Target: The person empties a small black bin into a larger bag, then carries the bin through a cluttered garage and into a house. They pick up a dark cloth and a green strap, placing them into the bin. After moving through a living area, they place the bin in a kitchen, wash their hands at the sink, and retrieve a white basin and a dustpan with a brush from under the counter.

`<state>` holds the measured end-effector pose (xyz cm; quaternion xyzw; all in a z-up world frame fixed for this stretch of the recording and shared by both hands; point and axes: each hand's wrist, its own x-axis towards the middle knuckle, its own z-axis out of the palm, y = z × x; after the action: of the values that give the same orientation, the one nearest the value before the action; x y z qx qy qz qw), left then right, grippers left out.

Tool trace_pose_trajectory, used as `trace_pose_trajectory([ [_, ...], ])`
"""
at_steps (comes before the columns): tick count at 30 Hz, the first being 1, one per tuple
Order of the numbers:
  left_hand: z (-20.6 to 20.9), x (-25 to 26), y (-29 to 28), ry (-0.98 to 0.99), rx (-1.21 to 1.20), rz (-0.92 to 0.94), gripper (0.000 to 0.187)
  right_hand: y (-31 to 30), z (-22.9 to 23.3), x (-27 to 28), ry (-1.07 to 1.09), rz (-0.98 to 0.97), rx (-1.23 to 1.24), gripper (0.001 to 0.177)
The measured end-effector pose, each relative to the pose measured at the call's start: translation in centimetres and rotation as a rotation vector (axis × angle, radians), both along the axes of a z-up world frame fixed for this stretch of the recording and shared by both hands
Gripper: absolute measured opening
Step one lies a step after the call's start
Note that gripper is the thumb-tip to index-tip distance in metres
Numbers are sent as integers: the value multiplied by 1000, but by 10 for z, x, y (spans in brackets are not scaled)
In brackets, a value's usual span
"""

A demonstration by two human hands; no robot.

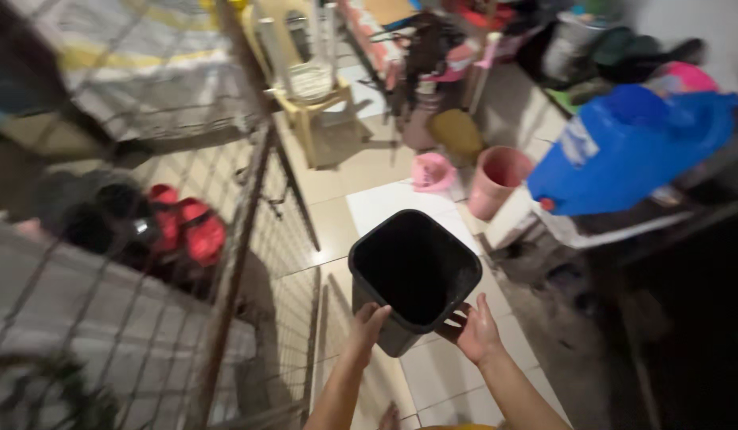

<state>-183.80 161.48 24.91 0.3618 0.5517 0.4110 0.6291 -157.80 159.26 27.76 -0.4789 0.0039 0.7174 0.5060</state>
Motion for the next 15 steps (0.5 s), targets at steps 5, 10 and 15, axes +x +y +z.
trace_pose_trajectory([
  [5,8,33,-1,59,-22,-173,27,-32,-1,28,-1,-137,-19,80],
  [10,5,88,6,15,-29,-328,29,-73,-1,62,13,-322,-29,80],
  [15,-15,163,-6,28,-85,-508,26,-134,11,106,0,-510,-33,80],
])
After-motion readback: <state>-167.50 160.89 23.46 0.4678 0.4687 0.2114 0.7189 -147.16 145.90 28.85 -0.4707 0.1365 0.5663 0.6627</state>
